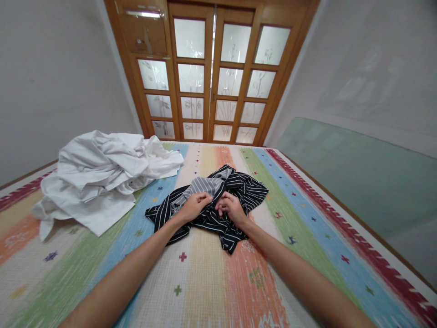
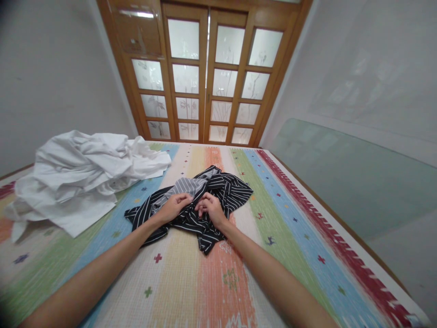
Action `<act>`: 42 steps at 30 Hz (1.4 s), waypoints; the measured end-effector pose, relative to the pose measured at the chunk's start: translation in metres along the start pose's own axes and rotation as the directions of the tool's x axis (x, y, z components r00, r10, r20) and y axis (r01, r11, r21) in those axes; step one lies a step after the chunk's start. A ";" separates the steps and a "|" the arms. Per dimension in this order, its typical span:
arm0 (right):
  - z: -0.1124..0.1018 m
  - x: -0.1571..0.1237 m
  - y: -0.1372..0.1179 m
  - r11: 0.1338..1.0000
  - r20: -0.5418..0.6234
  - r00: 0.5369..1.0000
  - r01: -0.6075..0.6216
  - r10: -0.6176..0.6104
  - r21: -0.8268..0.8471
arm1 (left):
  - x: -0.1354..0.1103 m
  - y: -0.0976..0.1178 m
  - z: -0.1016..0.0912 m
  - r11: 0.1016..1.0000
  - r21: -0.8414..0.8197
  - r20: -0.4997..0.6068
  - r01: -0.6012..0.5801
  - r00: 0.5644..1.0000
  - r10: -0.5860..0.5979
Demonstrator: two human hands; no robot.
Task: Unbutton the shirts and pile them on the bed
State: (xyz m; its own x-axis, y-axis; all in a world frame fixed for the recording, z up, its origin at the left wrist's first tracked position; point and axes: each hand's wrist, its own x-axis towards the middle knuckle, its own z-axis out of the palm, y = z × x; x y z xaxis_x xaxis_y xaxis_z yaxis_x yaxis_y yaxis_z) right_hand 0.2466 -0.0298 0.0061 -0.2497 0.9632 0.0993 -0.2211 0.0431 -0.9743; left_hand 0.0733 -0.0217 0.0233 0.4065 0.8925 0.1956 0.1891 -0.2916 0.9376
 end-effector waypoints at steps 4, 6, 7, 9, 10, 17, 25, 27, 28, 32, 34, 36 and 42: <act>0.003 -0.004 -0.003 0.986 -0.013 0.996 0.088 -0.090 -0.139 | 0.000 -0.002 0.001 1.000 0.007 -0.049 0.006 0.999 -0.006; 0.005 -0.006 -0.004 0.968 -0.019 0.992 0.116 -0.123 -0.224 | 0.000 -0.003 0.001 1.000 0.014 -0.061 -0.001 0.998 0.002; 0.005 -0.007 -0.004 0.963 -0.018 0.992 0.119 -0.127 -0.244 | 0.000 -0.003 0.001 1.000 0.017 -0.067 -0.002 0.998 0.003; 0.005 -0.007 -0.003 0.964 -0.010 0.993 0.114 -0.120 -0.242 | 0.001 -0.003 0.002 1.000 0.010 -0.076 0.003 0.997 -0.002; 0.005 -0.006 -0.003 0.967 -0.007 0.993 0.110 -0.115 -0.229 | 0.001 -0.003 0.002 1.000 0.002 -0.077 0.006 0.997 -0.006; 0.000 0.001 0.003 0.980 -0.037 0.997 0.054 -0.062 -0.191 | -0.001 -0.005 0.002 0.995 -0.091 -0.051 0.045 0.997 -0.049; 0.000 0.002 0.006 0.965 -0.068 0.993 0.076 -0.096 -0.251 | 0.000 -0.008 0.002 0.999 -0.034 -0.045 0.040 0.998 -0.041; 0.000 0.001 0.006 0.965 -0.066 0.994 0.072 -0.092 -0.254 | 0.000 -0.006 0.002 0.999 -0.023 -0.043 0.029 0.999 -0.030; 0.000 0.000 0.005 0.965 -0.065 0.994 0.066 -0.085 -0.255 | 0.000 -0.006 0.002 1.000 -0.018 -0.040 0.026 0.999 -0.027; 0.000 -0.002 0.002 0.962 -0.056 0.997 0.040 -0.057 -0.270 | 0.000 -0.003 0.001 1.000 0.001 -0.015 0.016 1.000 -0.016; 0.000 -0.003 0.001 0.960 -0.044 0.997 0.042 -0.056 -0.278 | -0.001 -0.002 0.000 1.000 0.014 -0.004 0.004 1.000 -0.004; 0.000 -0.003 0.000 0.959 -0.034 0.997 0.059 -0.072 -0.279 | -0.001 -0.002 0.001 1.000 0.030 0.011 -0.006 1.000 0.006; 0.003 0.000 -0.002 0.976 -0.105 0.990 0.074 -0.097 -0.204 | -0.003 0.001 -0.001 0.999 0.050 0.047 0.019 0.999 -0.021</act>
State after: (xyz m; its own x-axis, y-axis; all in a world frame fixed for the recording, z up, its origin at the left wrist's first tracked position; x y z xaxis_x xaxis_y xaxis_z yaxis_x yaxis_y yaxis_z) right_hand 0.2445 -0.0300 0.0084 -0.1266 0.9770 0.1714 -0.0415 0.1674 -0.9850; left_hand 0.0711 -0.0240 0.0241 0.4443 0.8811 0.1620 0.2411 -0.2917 0.9256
